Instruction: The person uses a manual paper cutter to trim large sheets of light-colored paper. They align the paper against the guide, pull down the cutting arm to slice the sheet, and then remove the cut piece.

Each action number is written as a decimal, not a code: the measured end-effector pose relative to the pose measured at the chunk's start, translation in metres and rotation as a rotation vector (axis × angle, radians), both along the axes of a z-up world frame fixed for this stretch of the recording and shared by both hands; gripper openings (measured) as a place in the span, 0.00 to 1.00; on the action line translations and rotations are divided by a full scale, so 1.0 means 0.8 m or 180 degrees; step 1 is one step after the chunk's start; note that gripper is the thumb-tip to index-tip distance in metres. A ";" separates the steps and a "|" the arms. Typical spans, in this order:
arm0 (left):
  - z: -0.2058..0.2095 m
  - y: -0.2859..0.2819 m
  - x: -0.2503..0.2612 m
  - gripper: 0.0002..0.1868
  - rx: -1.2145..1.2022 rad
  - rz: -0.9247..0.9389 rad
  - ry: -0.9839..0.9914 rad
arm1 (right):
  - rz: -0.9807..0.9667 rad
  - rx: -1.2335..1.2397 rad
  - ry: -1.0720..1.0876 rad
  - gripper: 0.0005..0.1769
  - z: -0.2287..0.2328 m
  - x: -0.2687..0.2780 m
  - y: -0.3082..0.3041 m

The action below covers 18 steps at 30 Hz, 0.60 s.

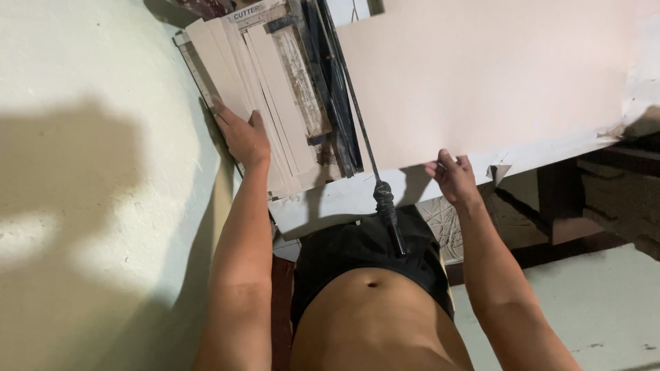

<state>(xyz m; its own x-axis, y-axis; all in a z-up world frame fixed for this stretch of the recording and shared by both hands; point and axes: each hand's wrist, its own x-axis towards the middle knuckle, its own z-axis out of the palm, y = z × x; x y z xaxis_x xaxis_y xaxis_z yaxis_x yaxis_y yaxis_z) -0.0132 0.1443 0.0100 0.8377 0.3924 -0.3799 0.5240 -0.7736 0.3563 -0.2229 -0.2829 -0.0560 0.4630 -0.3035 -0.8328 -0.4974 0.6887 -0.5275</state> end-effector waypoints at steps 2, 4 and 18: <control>-0.002 0.002 -0.002 0.45 -0.0005 0.0036 -0.0049 | 0.0007 0.0087 0.0014 0.12 -0.008 -0.010 -0.005; 0.020 -0.006 -0.003 0.41 -0.0087 -0.0038 -0.0423 | 0.0008 0.0071 0.0117 0.14 -0.003 -0.014 -0.005; -0.010 -0.008 -0.004 0.46 0.0277 0.0027 0.0140 | 0.1044 -0.0616 0.0058 0.11 0.004 0.066 0.031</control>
<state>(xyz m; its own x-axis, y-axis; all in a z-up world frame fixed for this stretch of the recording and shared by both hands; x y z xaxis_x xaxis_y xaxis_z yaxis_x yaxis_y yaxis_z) -0.0163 0.1377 0.0022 0.8175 0.4325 -0.3803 0.5442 -0.7962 0.2645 -0.1697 -0.2584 -0.0525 0.5472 -0.2940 -0.7836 -0.6854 0.3799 -0.6212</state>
